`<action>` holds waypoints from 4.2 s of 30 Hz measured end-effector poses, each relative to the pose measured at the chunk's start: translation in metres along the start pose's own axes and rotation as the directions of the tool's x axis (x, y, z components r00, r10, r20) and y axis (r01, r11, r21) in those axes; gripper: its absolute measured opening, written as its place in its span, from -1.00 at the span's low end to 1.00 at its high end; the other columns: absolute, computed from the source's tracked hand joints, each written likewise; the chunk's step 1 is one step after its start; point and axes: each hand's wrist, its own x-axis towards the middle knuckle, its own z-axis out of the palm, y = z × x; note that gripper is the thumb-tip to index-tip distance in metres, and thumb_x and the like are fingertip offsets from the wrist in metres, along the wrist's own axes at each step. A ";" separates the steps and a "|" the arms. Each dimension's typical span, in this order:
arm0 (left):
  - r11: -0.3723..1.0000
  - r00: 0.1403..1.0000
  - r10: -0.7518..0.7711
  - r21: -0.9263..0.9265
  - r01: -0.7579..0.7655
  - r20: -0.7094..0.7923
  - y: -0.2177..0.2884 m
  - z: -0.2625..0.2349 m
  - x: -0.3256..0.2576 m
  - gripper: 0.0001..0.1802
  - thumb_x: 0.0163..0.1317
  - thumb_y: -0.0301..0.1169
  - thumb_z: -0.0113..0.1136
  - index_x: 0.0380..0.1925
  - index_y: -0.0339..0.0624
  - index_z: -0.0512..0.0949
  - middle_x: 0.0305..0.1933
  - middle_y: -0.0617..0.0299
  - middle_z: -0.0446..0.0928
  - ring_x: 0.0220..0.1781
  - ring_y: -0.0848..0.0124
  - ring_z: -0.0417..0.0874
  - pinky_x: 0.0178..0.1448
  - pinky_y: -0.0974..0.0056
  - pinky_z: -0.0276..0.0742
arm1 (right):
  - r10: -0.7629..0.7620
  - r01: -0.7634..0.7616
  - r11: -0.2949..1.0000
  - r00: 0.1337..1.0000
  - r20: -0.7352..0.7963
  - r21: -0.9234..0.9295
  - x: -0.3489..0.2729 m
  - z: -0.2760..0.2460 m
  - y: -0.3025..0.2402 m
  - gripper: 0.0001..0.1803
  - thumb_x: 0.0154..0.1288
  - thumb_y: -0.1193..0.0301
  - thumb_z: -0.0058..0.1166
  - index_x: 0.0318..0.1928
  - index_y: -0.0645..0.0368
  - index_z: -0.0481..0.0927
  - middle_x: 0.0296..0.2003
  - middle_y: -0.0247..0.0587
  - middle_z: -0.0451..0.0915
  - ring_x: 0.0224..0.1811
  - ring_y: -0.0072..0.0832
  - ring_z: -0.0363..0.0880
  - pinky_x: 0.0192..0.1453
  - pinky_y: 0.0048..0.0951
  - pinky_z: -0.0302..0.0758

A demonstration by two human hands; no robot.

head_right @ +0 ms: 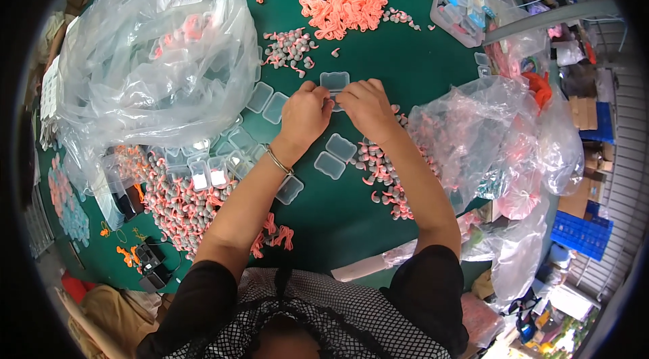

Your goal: Sorting and packing small pink and white components into small plastic containers.

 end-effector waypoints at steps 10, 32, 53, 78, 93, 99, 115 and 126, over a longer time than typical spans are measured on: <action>0.995 0.984 0.097 -0.036 -0.093 0.147 -0.008 -0.015 -0.005 -0.69 -0.08 -0.50 0.34 -0.28 -0.21 0.52 -0.29 0.06 0.50 -0.24 0.09 0.61 -0.20 0.08 0.56 | -0.049 0.052 0.998 0.995 0.090 -0.034 0.005 -0.013 -0.004 -0.83 0.02 0.53 0.17 -0.31 0.10 0.56 -0.35 -0.31 0.55 -0.24 -0.34 0.51 -0.08 -0.25 0.33; 0.996 0.986 0.084 -0.046 -0.078 0.142 -0.018 -0.011 -0.003 -0.48 -0.09 -0.44 0.42 -0.05 -0.15 0.50 -0.19 0.13 0.52 -0.19 0.08 0.62 -0.15 0.09 0.55 | 0.544 -0.500 0.558 0.823 0.162 0.662 0.027 -0.005 0.045 -0.90 0.17 0.60 0.17 -0.29 0.16 0.63 -0.44 -0.29 0.61 -0.41 -0.51 0.60 -0.25 -0.53 0.50; 0.997 0.987 0.019 -0.075 -0.007 0.159 -0.016 -0.012 -0.001 -0.40 -0.10 -0.44 0.44 0.01 -0.14 0.44 -0.16 0.10 0.53 -0.16 0.03 0.61 -0.13 0.07 0.54 | 0.383 -0.411 0.885 0.910 0.158 0.221 0.021 0.009 0.021 -0.73 0.12 0.54 0.18 -0.12 0.15 0.57 -0.23 -0.16 0.55 -0.25 -0.15 0.56 -0.22 -0.28 0.50; 0.945 0.950 0.183 0.313 -0.098 -0.253 0.012 -0.144 -0.001 -0.79 0.16 -0.26 0.29 -0.37 -0.17 0.60 -0.39 0.11 0.55 -0.40 0.09 0.60 -0.36 0.10 0.50 | 0.302 -0.285 0.741 0.950 0.077 0.608 0.042 0.005 0.012 -0.78 0.24 0.47 0.17 -0.10 0.21 0.60 -0.24 -0.28 0.58 -0.31 -0.55 0.51 -0.20 -0.51 0.47; 0.925 0.996 0.044 0.373 -0.072 0.082 0.007 -0.122 -0.031 -0.83 0.00 -0.48 0.20 -0.34 -0.17 0.51 -0.36 0.13 0.50 -0.42 0.15 0.63 -0.37 0.13 0.60 | 0.375 -0.361 0.927 0.907 -0.193 0.104 0.055 0.056 0.045 -0.88 0.08 0.53 0.20 -0.33 0.08 0.57 -0.38 -0.22 0.53 -0.33 -0.24 0.55 -0.26 -0.26 0.50; 0.838 0.999 0.009 0.545 -0.034 0.049 -0.034 -0.059 -0.040 -0.81 -0.03 -0.45 0.22 -0.34 -0.12 0.54 -0.31 0.19 0.50 -0.30 0.25 0.63 -0.36 0.23 0.61 | 0.377 -0.336 0.920 0.900 -0.219 0.203 0.054 0.059 0.032 -0.84 0.06 0.61 0.17 -0.35 0.09 0.57 -0.44 -0.26 0.50 -0.50 -0.36 0.49 -0.41 -0.39 0.47; 0.988 0.987 0.156 -0.008 -0.156 -0.022 -0.007 -0.012 -0.009 -0.83 0.06 -0.56 0.19 -0.29 -0.23 0.57 -0.25 0.10 0.56 -0.32 0.17 0.64 -0.29 0.20 0.59 | 0.536 -0.423 0.690 0.844 -0.023 0.587 0.038 0.046 0.047 -0.86 0.18 0.56 0.24 -0.22 0.22 0.66 -0.36 -0.32 0.60 -0.36 -0.67 0.56 -0.26 -0.61 0.52; 0.600 0.932 -0.362 -0.759 0.255 0.027 -0.019 -0.004 0.039 -0.86 0.17 -0.48 0.29 -0.32 -0.32 0.58 -0.45 0.22 0.64 -0.46 0.57 0.62 -0.36 0.41 0.56 | 0.430 -0.365 0.718 0.902 0.036 0.593 0.054 0.016 0.034 -0.85 0.28 0.53 0.14 -0.14 0.21 0.66 -0.29 -0.33 0.66 -0.29 -0.69 0.57 -0.24 -0.64 0.48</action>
